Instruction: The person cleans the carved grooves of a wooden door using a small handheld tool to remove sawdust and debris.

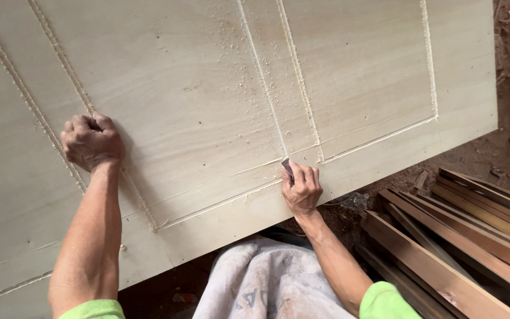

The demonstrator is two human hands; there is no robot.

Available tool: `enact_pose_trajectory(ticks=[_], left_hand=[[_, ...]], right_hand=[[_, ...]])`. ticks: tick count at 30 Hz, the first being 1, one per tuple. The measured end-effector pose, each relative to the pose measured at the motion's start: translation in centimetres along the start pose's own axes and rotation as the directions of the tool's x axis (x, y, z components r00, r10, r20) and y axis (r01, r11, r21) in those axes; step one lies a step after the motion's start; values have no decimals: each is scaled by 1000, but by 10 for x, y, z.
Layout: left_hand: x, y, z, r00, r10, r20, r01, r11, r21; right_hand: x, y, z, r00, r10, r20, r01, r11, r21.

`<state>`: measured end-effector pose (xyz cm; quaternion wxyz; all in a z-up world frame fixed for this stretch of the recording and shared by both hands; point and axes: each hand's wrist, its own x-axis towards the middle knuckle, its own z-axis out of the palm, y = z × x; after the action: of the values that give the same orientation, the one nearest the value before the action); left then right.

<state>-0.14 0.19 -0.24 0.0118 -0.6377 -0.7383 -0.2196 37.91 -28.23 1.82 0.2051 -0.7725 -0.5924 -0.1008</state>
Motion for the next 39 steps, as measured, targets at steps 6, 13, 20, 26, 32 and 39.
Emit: enact_pose_trajectory(ticks=[6, 13, 20, 26, 32, 39], left_hand=[[1, 5, -6, 1000, -4, 8, 4, 1000, -26], [0, 3, -4, 1000, -7, 11, 7, 1000, -15], [0, 2, -2, 1000, 8, 10, -8, 1000, 1], [-1, 3, -5, 1000, 13, 1, -13, 1000, -19], [0, 4, -5, 1000, -3, 20, 3, 1000, -6], [1, 2, -2, 1000, -12, 0, 12, 1000, -6]], right_hand=[[-7, -3, -9, 1000, -13, 21, 12, 1000, 25], [-15, 21, 1, 979, 156, 133, -165, 985, 58], [56, 4, 28, 996, 91, 16, -92, 989, 116], [143, 16, 11, 951, 283, 125, -306, 801, 514], [54, 21, -32, 840, 368, 398, -496, 818, 291], [1, 5, 7, 943, 315, 111, -326, 940, 98]])
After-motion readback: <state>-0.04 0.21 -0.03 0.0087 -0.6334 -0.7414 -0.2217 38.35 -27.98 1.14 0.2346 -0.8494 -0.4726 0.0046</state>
